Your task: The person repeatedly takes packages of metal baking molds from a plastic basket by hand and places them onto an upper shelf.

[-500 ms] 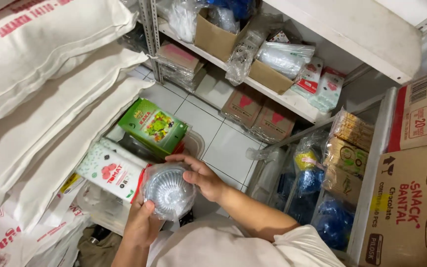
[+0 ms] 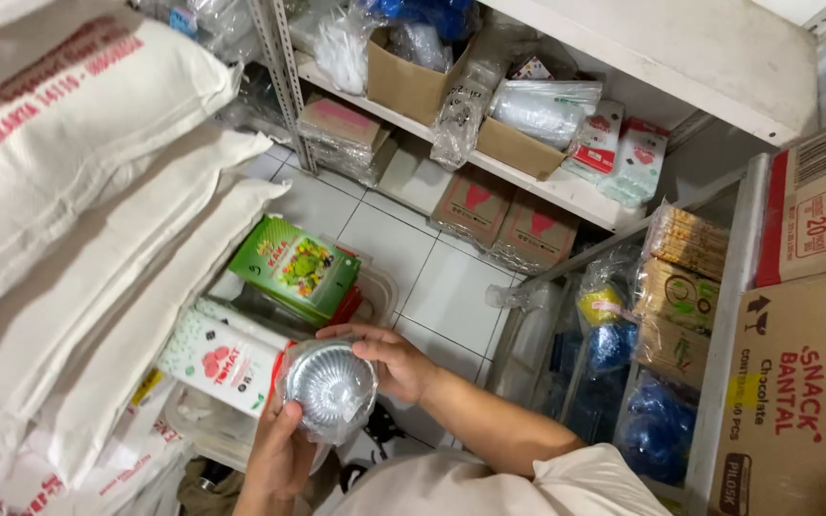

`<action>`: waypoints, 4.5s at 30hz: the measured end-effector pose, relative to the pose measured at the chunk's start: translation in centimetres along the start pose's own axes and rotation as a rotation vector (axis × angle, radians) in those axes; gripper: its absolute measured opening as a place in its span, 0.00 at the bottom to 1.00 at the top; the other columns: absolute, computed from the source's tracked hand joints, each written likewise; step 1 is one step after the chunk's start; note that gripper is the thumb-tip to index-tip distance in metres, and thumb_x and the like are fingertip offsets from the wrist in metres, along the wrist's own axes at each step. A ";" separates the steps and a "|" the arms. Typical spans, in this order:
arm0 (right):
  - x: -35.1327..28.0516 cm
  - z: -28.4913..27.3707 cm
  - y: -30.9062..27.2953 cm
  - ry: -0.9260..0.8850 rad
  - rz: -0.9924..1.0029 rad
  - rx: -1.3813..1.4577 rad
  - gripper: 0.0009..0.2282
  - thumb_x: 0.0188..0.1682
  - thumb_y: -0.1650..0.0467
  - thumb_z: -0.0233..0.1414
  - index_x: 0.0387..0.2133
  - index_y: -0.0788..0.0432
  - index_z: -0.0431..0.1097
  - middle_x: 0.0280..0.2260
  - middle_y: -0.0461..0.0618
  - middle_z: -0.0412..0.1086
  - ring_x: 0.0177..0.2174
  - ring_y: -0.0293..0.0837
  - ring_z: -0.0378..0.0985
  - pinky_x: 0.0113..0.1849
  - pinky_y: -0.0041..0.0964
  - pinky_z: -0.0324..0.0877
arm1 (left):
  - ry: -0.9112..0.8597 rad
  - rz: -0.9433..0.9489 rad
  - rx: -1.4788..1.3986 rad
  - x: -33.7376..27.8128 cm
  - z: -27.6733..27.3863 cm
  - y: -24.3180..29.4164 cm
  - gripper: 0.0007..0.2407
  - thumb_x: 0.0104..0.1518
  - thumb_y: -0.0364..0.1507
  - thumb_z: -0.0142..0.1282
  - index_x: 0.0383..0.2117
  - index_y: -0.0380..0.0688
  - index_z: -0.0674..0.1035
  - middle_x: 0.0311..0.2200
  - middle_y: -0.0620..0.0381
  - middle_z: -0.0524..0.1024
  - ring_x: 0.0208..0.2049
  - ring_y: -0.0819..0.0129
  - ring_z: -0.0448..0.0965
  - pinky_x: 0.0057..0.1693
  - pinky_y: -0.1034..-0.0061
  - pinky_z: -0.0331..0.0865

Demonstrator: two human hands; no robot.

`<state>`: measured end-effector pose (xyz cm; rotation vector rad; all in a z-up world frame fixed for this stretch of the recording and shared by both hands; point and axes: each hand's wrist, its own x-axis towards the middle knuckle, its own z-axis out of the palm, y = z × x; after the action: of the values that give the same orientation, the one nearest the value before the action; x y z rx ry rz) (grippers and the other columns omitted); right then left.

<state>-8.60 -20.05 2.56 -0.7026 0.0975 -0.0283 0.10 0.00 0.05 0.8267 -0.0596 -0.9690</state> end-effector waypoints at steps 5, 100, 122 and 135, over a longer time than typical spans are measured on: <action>1.0 -2.4 -0.4 -0.018 0.038 0.148 0.28 0.51 0.64 0.57 0.62 0.66 0.62 0.55 0.56 0.70 0.54 0.47 0.74 0.57 0.44 0.68 | -0.043 -0.101 -0.035 2.3 -0.9 -0.1 0.38 0.48 0.40 0.68 0.66 0.41 0.64 0.58 0.54 0.70 0.59 0.59 0.69 0.62 0.57 0.63; -9.3 -42.3 -59.0 1.092 -0.854 -1.298 0.17 0.52 0.74 0.59 0.54 0.60 0.70 0.52 0.52 0.74 0.51 0.47 0.77 0.55 0.43 0.75 | -0.972 -0.491 0.503 69.8 48.9 -12.8 0.20 0.65 0.36 0.48 0.55 0.31 0.74 0.45 0.43 0.79 0.49 0.55 0.78 0.59 0.57 0.69; -1.6 -39.7 -52.9 0.504 -0.710 -0.941 0.09 0.53 0.78 0.54 0.46 0.65 0.74 0.43 0.51 0.75 0.44 0.39 0.76 0.48 0.34 0.72 | -0.211 0.081 0.636 54.9 34.5 -10.6 0.07 0.64 0.24 0.51 0.39 0.33 0.81 0.35 0.53 0.82 0.40 0.68 0.81 0.51 0.72 0.74; 5.1 -35.2 -44.6 0.044 -0.463 -0.907 0.11 0.52 0.80 0.53 0.47 0.67 0.74 0.45 0.51 0.73 0.46 0.39 0.75 0.51 0.33 0.69 | 0.233 0.287 0.541 38.4 26.4 -12.0 0.07 0.63 0.28 0.53 0.32 0.37 0.80 0.30 0.58 0.80 0.34 0.76 0.78 0.45 0.79 0.72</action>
<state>-6.67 -77.03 4.24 -1.6207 -0.0205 -0.4663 3.83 -47.95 -0.93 1.3822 -0.2401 -0.5818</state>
